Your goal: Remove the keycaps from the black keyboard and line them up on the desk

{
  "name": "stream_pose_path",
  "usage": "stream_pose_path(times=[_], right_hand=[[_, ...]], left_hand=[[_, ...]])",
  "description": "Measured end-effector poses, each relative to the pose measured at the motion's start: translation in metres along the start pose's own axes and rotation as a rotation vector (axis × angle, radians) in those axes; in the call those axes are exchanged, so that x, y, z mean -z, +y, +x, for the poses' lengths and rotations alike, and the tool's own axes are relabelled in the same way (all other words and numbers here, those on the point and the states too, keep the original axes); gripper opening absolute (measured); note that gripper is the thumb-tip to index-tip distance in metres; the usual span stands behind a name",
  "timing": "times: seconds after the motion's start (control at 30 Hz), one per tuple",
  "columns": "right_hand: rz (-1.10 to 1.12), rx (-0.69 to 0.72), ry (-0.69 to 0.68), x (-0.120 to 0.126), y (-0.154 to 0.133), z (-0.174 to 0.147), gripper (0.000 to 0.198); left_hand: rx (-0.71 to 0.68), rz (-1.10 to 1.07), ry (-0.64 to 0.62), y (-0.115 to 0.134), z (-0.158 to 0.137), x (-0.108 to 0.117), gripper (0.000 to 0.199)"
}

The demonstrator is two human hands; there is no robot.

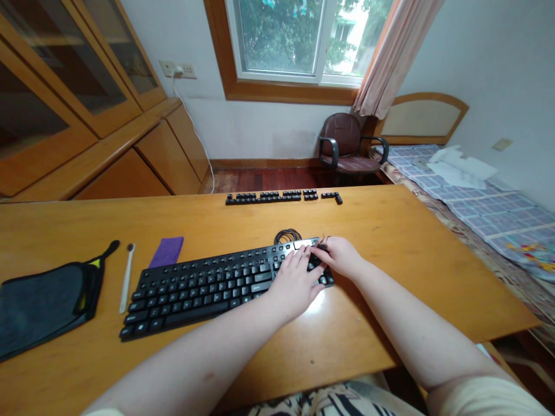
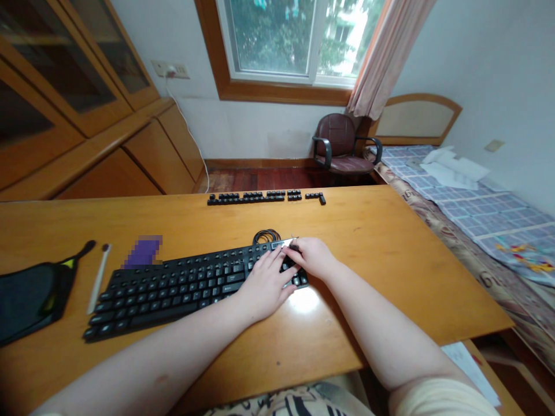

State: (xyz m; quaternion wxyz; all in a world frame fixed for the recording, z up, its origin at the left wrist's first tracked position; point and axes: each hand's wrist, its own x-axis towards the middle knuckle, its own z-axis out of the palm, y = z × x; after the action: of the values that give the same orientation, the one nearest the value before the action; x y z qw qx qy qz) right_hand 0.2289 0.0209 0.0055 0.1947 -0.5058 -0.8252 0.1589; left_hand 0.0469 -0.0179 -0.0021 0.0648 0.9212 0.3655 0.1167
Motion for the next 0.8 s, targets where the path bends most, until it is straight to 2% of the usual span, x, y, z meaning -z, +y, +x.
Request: stream_pose_path(times=[0.13, 0.37, 0.6, 0.8], right_hand=[[-0.07, 0.067, 0.015, -0.0001, -0.0023, -0.0015, 0.029], [-0.107, 0.102, 0.052, -0.0016, 0.0021, -0.0045, 0.033], [-0.027, 0.184, -0.024, 0.0057, 0.0038, -0.0034, 0.028], [-0.061, 0.021, 0.069, 0.0043, 0.0028, -0.0037, 0.036]], left_hand=[[0.007, 0.008, -0.008, 0.0004, 0.0004, -0.0001, 0.05], [0.012, 0.001, 0.0, 0.001, 0.0006, -0.0007, 0.051], [0.01, -0.01, 0.003, 0.0003, 0.0007, -0.0028, 0.048], [0.009, 0.009, 0.015, 0.0006, 0.0008, -0.0023, 0.053]])
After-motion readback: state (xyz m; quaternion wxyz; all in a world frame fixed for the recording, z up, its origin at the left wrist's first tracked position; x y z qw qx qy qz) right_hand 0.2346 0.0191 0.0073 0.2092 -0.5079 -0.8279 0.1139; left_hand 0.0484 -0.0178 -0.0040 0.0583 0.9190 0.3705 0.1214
